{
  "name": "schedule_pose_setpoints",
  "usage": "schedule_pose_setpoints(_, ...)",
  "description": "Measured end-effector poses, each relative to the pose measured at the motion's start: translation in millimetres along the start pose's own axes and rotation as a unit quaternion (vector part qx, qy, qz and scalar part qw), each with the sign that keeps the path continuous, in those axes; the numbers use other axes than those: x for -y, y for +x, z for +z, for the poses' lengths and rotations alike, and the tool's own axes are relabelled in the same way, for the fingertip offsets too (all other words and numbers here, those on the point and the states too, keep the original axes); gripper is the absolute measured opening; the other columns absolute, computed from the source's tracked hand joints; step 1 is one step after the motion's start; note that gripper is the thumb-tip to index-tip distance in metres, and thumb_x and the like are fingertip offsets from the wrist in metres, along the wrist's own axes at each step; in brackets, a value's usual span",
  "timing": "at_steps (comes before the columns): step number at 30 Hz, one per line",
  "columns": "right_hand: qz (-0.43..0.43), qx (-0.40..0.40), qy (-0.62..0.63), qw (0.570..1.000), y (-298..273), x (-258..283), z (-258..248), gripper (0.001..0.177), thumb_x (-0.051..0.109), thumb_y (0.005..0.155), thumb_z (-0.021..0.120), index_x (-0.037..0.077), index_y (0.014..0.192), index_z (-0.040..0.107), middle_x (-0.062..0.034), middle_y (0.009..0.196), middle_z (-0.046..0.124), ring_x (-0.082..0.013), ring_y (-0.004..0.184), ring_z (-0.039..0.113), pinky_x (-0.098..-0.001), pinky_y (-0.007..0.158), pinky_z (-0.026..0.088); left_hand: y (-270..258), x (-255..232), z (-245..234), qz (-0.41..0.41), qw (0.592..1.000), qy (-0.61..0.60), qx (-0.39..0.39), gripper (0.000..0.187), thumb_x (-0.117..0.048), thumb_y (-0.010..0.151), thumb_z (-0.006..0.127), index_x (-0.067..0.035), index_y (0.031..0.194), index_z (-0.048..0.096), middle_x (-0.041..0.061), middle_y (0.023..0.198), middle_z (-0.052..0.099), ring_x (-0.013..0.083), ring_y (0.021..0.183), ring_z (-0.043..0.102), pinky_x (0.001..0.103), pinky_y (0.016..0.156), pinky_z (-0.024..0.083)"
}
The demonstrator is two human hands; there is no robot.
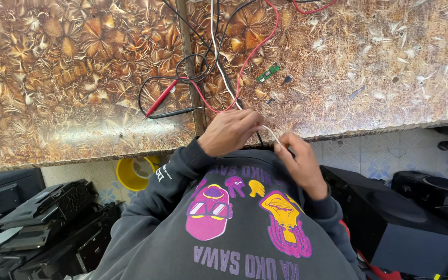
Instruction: The person connects a USB cable to a smartphone and a small green circuit board, then uses a multimeter to test the board. They later attach the circuit board to a hard drive and continue testing the connections.
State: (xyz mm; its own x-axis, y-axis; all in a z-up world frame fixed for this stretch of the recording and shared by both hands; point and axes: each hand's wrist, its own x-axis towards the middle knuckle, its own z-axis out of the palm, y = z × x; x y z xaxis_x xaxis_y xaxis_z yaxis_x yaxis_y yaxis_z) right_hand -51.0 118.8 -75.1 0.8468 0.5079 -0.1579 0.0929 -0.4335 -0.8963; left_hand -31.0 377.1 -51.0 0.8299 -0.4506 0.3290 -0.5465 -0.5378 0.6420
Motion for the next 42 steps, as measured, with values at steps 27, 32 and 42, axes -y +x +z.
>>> schedule_pose_setpoints(27,0.185,0.009,-0.009,0.983,-34,-214,17,0.035,0.014,0.102,0.064,-0.001,0.133,0.067,-0.0269,0.124,0.070,-0.0496,0.121,0.061,-0.0597,0.102,0.047,-38,19,14,-0.051,0.998,-0.022,-0.014,0.008,-0.019,0.100,0.067,-0.011,0.101,0.069,0.007,0.074,0.056,0.0318,0.066,0.065,0.040,0.055,0.055)
schedule_pose_setpoints(32,0.125,-0.187,0.060,0.973,-40,-223,57,0.017,0.009,0.107,0.059,-0.003,0.116,0.068,-0.0239,0.111,0.070,-0.0474,0.109,0.065,-0.0590,0.098,0.051,-25,5,10,-0.067,0.995,-0.071,0.015,0.008,-0.007,0.096,0.071,-0.004,0.103,0.069,0.015,0.076,0.063,0.0396,0.066,0.066,0.045,0.056,0.053)
schedule_pose_setpoints(42,0.060,-0.309,0.221,0.923,-16,-258,71,0.022,0.008,0.108,0.058,-0.001,0.124,0.070,-0.0232,0.111,0.071,-0.0444,0.111,0.065,-0.0591,0.092,0.053,-26,14,16,-0.102,0.994,-0.030,-0.022,0.006,-0.004,0.099,0.072,-0.004,0.104,0.070,0.010,0.078,0.065,0.0319,0.065,0.066,0.040,0.061,0.053)
